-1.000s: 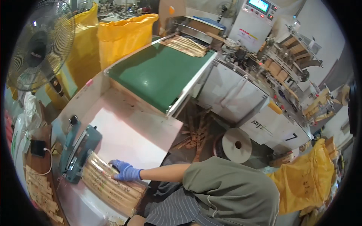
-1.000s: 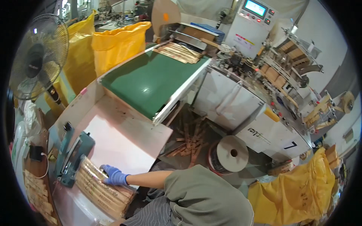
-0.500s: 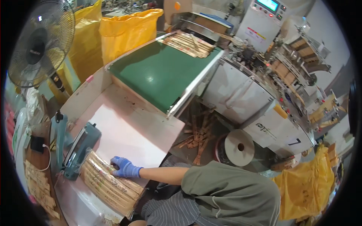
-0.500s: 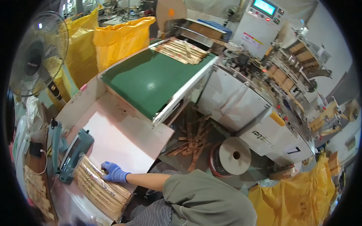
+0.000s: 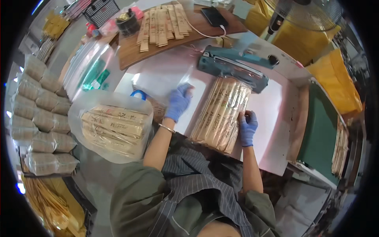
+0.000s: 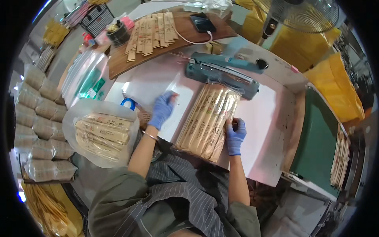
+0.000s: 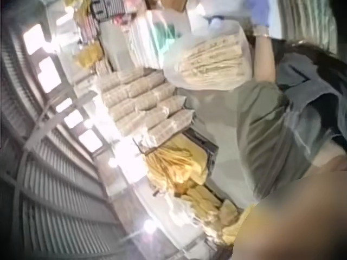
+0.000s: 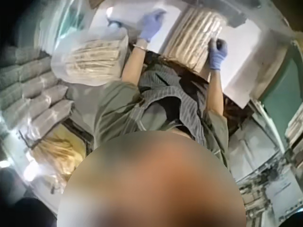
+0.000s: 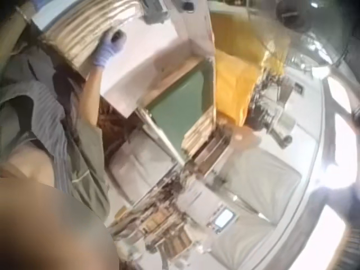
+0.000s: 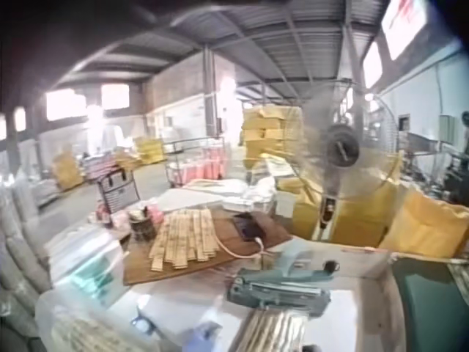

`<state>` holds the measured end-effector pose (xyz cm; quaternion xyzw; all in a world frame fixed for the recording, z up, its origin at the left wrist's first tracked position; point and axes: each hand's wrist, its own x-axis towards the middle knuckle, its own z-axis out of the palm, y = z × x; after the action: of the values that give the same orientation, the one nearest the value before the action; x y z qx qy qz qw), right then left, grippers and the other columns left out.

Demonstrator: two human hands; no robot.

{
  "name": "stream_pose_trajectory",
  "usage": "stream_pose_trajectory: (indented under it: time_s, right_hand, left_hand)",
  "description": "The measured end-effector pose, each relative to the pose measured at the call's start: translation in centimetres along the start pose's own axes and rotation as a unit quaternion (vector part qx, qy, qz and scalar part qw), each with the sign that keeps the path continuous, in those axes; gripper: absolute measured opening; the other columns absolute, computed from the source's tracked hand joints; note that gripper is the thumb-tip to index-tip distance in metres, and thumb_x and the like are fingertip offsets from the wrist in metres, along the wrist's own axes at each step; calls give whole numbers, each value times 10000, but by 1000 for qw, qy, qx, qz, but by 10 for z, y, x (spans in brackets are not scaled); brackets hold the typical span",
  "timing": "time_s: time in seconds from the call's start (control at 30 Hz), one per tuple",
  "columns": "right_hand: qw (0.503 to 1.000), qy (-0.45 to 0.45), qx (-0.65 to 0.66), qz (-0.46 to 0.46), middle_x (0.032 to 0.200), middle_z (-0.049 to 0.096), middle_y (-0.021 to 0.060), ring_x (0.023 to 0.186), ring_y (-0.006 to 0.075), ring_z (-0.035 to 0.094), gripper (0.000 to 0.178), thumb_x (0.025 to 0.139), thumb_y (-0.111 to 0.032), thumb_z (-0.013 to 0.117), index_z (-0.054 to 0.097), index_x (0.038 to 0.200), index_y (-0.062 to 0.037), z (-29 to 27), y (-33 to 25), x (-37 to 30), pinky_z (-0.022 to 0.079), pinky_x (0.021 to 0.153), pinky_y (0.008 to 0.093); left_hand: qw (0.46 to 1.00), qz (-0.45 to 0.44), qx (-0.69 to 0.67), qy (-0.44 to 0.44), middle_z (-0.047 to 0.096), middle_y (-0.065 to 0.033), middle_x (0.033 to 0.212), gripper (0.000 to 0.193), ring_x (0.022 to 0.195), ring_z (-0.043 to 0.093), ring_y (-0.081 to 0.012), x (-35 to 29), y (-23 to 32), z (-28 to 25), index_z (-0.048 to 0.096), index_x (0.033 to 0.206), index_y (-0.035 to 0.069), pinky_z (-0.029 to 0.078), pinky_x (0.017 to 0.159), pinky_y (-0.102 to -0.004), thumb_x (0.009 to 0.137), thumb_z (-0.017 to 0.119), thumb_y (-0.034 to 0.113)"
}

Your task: Packaging bundles of incense or wooden sticks into plastic bags and sealing them at a production station.

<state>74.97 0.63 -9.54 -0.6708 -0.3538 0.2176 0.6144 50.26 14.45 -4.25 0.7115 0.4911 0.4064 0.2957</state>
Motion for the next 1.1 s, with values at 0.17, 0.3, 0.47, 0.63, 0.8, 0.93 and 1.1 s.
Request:
stream_pose_trajectory:
  time_s: [0.17,0.3,0.47,0.63,0.8,0.93,1.1]
  right_hand:
    - [1000,-14,-26,7,702,568,28,626,79,497,210,787,-166,674,567,859,0,7,2,-2,432,590,225]
    - [1000,3,-28,-7,701,566,27,624,85,492,212,787,-167,674,567,857,2,-1,6,0,431,593,227]
    - [998,0,-55,-5,699,568,34,632,91,494,212,785,-168,675,563,852,0,2,1,-1,433,599,233]
    - [999,5,-50,9,705,573,39,633,92,493,224,780,-179,679,562,853,-2,-1,0,3,435,605,239]
    - [934,61,-253,-244,900,541,156,822,279,539,288,723,-197,693,563,896,-7,30,-49,-3,448,742,370]
    - [949,-87,-150,-263,906,521,149,842,289,526,229,742,-161,668,565,879,-10,87,-113,-5,436,747,364]
    - [981,-149,5,-121,794,488,98,657,207,492,114,760,-71,625,549,789,9,118,-107,16,421,609,292]
  left_hand:
    - [945,-74,295,121,571,-169,786,85,734,576,-309,37,-41,-63,581,758,48,470,715,-377,727,625,114]
    - [917,-200,336,85,600,-188,785,171,741,590,-334,55,-50,-61,597,794,51,468,709,-403,702,659,182]
    - [936,-201,283,63,619,-201,786,212,741,597,-354,61,-73,-55,600,775,56,471,718,-408,696,679,236]
    - [973,-105,207,-5,611,-182,724,220,704,592,-344,52,-65,-50,595,719,44,466,692,-405,740,642,258]
    - [996,-40,79,1,587,-189,697,212,653,572,-355,46,-60,-32,580,738,32,459,625,-399,776,619,237]
    - [992,47,87,-74,601,-198,764,145,697,580,-353,20,40,4,581,865,18,475,654,-376,802,568,148]
    - [994,38,98,-14,595,-211,770,213,708,581,-357,26,34,-3,569,849,-2,474,658,-377,832,556,209]
